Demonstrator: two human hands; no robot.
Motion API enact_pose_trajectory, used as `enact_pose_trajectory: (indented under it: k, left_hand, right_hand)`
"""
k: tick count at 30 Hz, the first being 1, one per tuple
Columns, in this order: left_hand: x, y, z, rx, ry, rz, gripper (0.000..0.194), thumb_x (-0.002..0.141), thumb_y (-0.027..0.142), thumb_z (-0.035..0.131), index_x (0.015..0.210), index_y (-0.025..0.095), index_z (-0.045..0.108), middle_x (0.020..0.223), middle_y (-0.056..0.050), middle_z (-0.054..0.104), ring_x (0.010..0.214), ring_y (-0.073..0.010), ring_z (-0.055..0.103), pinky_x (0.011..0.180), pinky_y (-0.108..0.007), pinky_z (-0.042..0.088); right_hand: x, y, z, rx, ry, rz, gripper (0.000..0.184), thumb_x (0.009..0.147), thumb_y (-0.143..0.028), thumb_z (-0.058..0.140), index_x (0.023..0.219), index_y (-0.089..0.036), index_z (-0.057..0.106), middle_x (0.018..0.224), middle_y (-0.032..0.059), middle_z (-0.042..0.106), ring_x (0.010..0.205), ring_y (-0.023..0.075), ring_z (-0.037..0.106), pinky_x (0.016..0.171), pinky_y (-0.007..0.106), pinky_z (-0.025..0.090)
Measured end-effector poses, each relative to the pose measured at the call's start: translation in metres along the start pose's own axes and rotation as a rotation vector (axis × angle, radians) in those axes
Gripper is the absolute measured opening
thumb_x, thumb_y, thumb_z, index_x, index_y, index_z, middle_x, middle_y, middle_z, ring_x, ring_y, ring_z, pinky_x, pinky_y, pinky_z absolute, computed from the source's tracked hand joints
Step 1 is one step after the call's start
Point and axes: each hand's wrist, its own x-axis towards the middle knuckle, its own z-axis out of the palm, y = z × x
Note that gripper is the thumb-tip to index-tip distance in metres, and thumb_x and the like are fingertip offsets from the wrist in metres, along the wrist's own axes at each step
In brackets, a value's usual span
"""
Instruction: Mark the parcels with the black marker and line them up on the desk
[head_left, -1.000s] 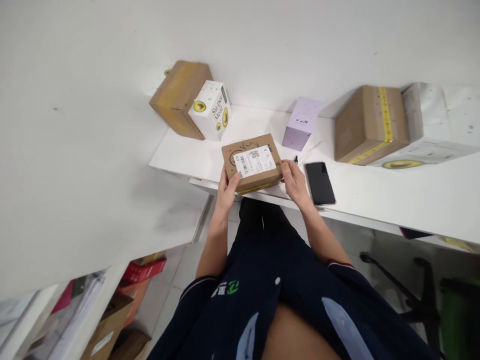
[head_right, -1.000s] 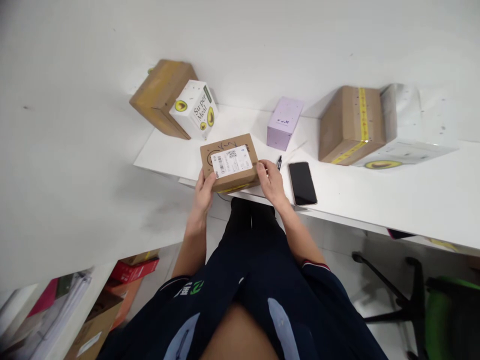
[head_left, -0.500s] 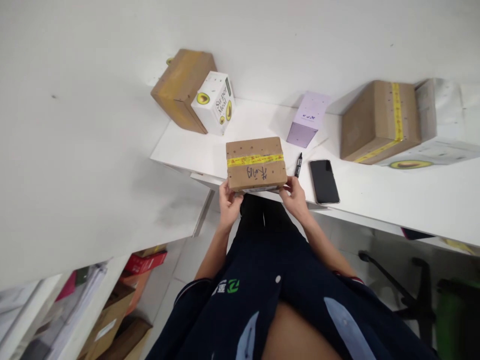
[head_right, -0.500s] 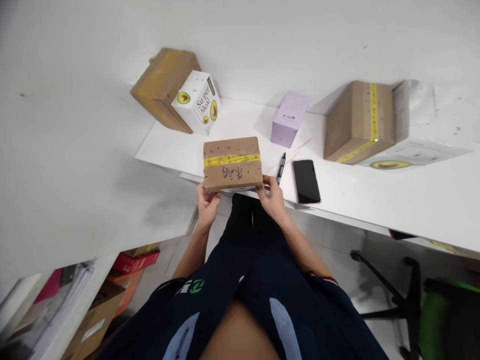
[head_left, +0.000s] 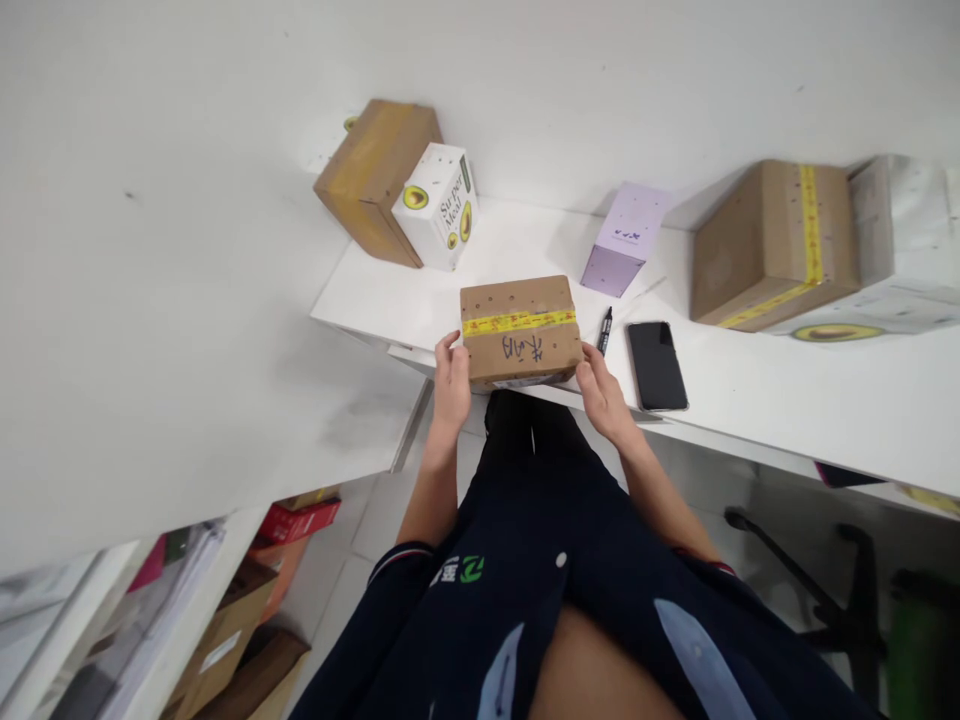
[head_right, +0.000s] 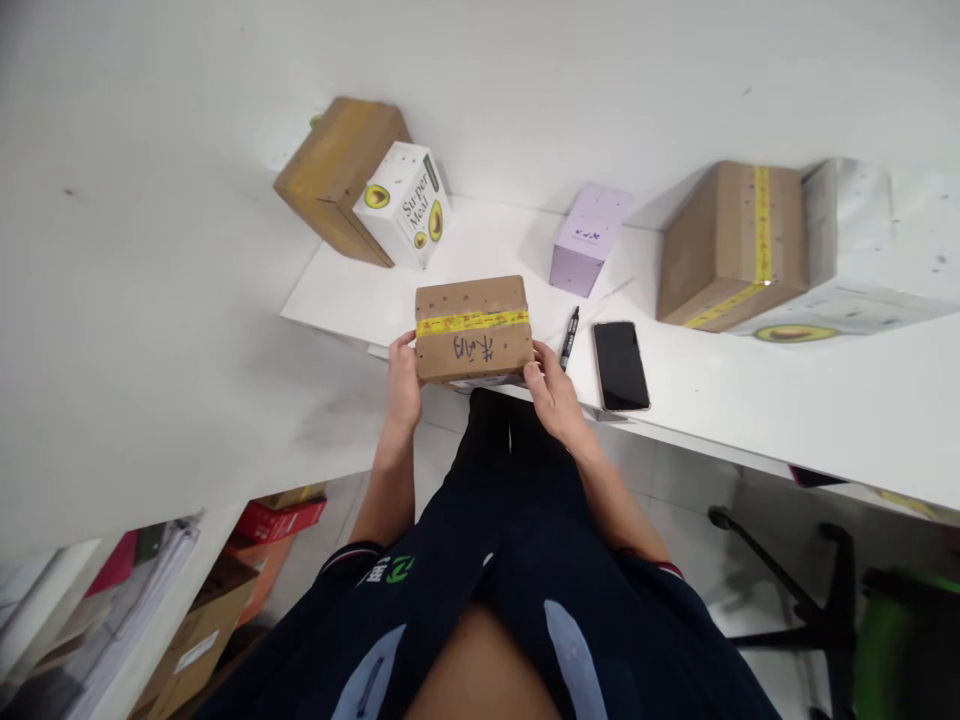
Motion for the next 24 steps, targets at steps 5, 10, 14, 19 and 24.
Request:
enact_pose_trajectory:
  k: [5, 10, 14, 19, 24]
  left_hand:
    - [-0.001, 0.019, 0.009, -0.029, -0.001, 0.009, 0.064, 0.086, 0.067, 0.066, 0.135, 0.026, 0.057, 0.133, -0.013, 0.062, 0.120, -0.0282, 0.063, 0.101, -0.045, 0.055]
    - [-0.016, 0.022, 0.005, -0.111, -0.073, 0.082, 0.060, 0.091, 0.054, 0.068, 0.143, 0.029, 0.050, 0.144, -0.011, 0.058, 0.127, -0.0260, 0.062, 0.105, -0.041, 0.055]
    - [-0.024, 0.008, 0.004, -0.137, -0.092, 0.159, 0.064, 0.089, 0.048, 0.073, 0.144, 0.033, 0.044, 0.144, -0.010, 0.058, 0.128, -0.0235, 0.062, 0.104, -0.039, 0.056]
    - [-0.029, -0.026, 0.009, -0.139, 0.010, 0.097, 0.062, 0.085, 0.051, 0.077, 0.135, 0.032, 0.046, 0.140, -0.011, 0.058, 0.123, -0.0219, 0.064, 0.102, -0.038, 0.056]
    - [-0.035, -0.038, 0.009, -0.147, 0.054, 0.074, 0.059, 0.084, 0.056, 0.076, 0.130, 0.030, 0.050, 0.132, -0.010, 0.061, 0.121, -0.0219, 0.064, 0.099, -0.037, 0.057]
  right_hand:
    - [-0.001, -0.008, 0.000, 0.044, -0.044, -0.005, 0.067, 0.091, -0.071, 0.052, 0.138, -0.024, 0.053, 0.136, 0.0158, 0.068, 0.114, 0.0305, 0.070, 0.096, 0.049, 0.059]
    - [-0.003, 0.000, 0.001, 0.181, 0.000, -0.030, 0.056, 0.087, -0.058, 0.066, 0.133, -0.026, 0.058, 0.128, 0.0117, 0.071, 0.115, 0.0285, 0.069, 0.096, 0.048, 0.059]
    - [0.003, 0.016, 0.004, 0.227, 0.032, -0.079, 0.058, 0.083, -0.045, 0.070, 0.137, -0.029, 0.056, 0.140, 0.0104, 0.062, 0.123, 0.0277, 0.064, 0.102, 0.050, 0.056]
    - [0.007, 0.041, 0.014, 0.193, 0.071, -0.064, 0.054, 0.080, -0.037, 0.067, 0.133, -0.029, 0.058, 0.134, 0.0092, 0.064, 0.122, 0.0265, 0.063, 0.102, 0.050, 0.054]
    - [0.001, 0.045, 0.016, 0.183, 0.046, 0.014, 0.048, 0.076, -0.035, 0.067, 0.123, -0.026, 0.061, 0.128, 0.0089, 0.065, 0.113, 0.0246, 0.066, 0.096, 0.046, 0.055]
